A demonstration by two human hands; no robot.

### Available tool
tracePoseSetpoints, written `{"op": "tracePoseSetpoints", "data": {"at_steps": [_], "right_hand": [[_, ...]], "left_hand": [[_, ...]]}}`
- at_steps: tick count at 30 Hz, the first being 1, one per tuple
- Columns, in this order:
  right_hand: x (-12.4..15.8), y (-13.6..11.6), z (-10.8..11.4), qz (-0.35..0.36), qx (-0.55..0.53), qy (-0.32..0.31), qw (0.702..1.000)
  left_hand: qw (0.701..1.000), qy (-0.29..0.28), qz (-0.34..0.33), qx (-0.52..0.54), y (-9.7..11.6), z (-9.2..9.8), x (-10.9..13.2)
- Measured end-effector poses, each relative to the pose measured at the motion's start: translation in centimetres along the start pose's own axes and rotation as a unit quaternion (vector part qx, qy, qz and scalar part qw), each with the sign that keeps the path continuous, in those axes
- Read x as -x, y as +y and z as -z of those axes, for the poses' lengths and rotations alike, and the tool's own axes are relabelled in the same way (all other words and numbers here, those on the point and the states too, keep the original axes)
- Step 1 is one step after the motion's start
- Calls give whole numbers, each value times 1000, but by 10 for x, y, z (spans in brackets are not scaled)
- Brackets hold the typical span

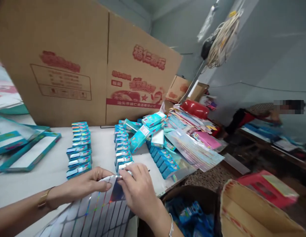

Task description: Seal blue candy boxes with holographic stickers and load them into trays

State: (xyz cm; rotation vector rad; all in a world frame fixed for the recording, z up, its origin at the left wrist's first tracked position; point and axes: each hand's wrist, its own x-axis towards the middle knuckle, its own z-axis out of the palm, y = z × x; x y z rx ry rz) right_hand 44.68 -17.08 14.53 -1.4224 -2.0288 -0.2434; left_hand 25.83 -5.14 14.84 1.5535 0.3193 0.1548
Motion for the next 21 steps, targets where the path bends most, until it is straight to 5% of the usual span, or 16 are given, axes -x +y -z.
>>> {"op": "tracePoseSetpoints", "data": {"at_steps": [10, 21], "right_hand": [[3, -16, -22, 69, 95, 94, 989], [16, -20, -23, 86, 115, 111, 983]], "left_hand": [[984, 54, 10, 171, 2, -11, 14], [979, 83, -9, 184, 3, -19, 14]]}}
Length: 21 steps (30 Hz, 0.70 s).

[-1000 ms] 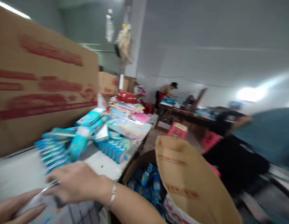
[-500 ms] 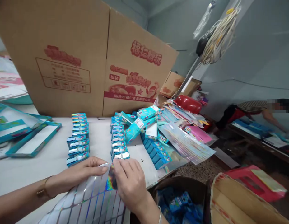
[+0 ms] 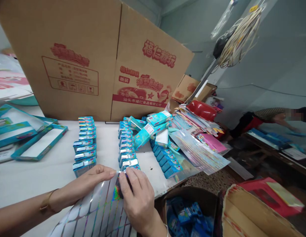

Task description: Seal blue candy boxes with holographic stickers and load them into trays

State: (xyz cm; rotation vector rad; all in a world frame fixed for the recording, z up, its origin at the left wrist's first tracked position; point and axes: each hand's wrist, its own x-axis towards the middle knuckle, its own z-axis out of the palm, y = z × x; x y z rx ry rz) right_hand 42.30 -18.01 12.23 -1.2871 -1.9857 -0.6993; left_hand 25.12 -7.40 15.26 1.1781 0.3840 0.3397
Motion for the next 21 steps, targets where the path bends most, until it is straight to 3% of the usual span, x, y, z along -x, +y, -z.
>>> {"op": "tracePoseSetpoints", "data": {"at_steps": [6, 9, 17, 21], "right_hand": [[-2, -5, -1, -58, -18, 36, 998], [-3, -6, -1, -87, -49, 23, 995], [1, -1, 2, -22, -46, 18, 999], [-2, -5, 1, -80, -79, 38, 993]], "left_hand": [[992, 0, -37, -124, 0, -1, 0], [980, 14, -59, -191, -2, -2, 0], [975, 10, -72, -208, -2, -7, 1], [974, 31, -72, -211, -1, -8, 0]]}}
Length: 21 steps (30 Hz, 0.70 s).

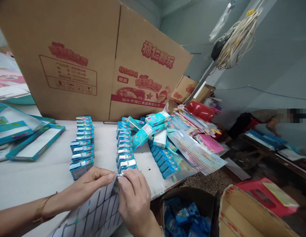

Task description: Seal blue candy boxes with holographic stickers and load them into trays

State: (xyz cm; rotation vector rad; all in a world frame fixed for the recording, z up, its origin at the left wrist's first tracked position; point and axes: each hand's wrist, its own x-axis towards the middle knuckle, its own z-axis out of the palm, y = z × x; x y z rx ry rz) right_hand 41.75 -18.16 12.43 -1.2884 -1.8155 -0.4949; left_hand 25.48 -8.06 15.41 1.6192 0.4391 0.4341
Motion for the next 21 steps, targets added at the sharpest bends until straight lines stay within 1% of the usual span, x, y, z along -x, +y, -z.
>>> {"op": "tracePoseSetpoints", "data": {"at_steps": [2, 4, 8, 11, 12, 16, 18, 21], "right_hand": [[-2, -3, 0, -15, -2, 15, 1000], [-3, -4, 0, 0, 22, 27, 999], [-1, -4, 1, 42, 76, 30, 996], [1, -5, -1, 45, 92, 40, 994], [2, -6, -2, 42, 93, 44, 994], [3, -6, -4, 36, 104, 54, 992], [2, -6, -4, 39, 111, 60, 991], [1, -6, -4, 42, 112, 66, 991]], "left_hand": [[1000, 5, 5, 4, 0, 0, 0], [1000, 12, 12, 22, -1, 0, -1], [993, 18, 45, 107, 0, -1, -1], [987, 40, 75, 137, 0, -2, -1], [986, 39, 78, 141, 0, -2, 0], [987, 2, 45, 154, -1, -2, 0], [988, 9, 33, 151, 0, -2, 0], [989, 20, 35, 142, 1, -3, 1]]}}
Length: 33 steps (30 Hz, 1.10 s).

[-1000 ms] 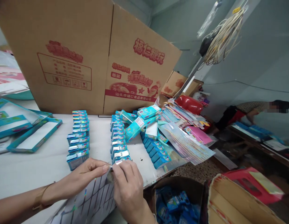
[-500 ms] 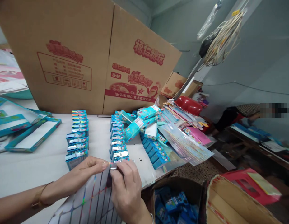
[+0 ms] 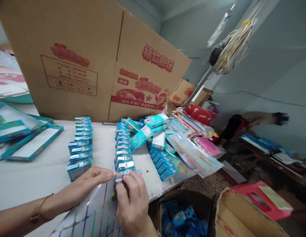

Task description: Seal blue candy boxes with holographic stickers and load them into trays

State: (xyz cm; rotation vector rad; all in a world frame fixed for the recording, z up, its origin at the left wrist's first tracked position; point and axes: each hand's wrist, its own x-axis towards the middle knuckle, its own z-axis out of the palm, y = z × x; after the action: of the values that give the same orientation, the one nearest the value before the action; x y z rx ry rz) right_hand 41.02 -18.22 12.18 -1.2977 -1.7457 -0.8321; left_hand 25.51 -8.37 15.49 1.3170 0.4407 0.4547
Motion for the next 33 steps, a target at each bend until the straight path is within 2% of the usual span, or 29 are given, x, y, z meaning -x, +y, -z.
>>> {"op": "tracePoseSetpoints", "data": {"at_steps": [5, 9, 13, 18, 20, 25, 31, 33], "right_hand": [[-2, -3, 1, 2, 5, -5, 1000], [-3, -3, 3, 2, 25, -22, 999], [-8, 3, 6, 13, -15, -46, 999], [-19, 15, 0, 20, -12, -96, 995], [-19, 18, -4, 30, 2, -113, 993], [-8, 20, -8, 78, 17, -100, 992], [-1, 21, -5, 98, -8, -91, 991], [-4, 21, -5, 96, -12, -88, 991]], "left_hand": [[999, 36, 11, -15, -3, 1, 0], [999, 43, 18, 8, -3, 6, -2], [998, 63, 25, 13, -2, 13, -6], [999, 22, -3, 32, 1, 16, -8], [999, 26, -12, 26, 2, 15, -8], [999, 26, -5, 23, 1, 15, -8], [999, 52, 11, 10, -2, 18, -9], [999, 42, 3, 3, -4, 19, -10]]}}
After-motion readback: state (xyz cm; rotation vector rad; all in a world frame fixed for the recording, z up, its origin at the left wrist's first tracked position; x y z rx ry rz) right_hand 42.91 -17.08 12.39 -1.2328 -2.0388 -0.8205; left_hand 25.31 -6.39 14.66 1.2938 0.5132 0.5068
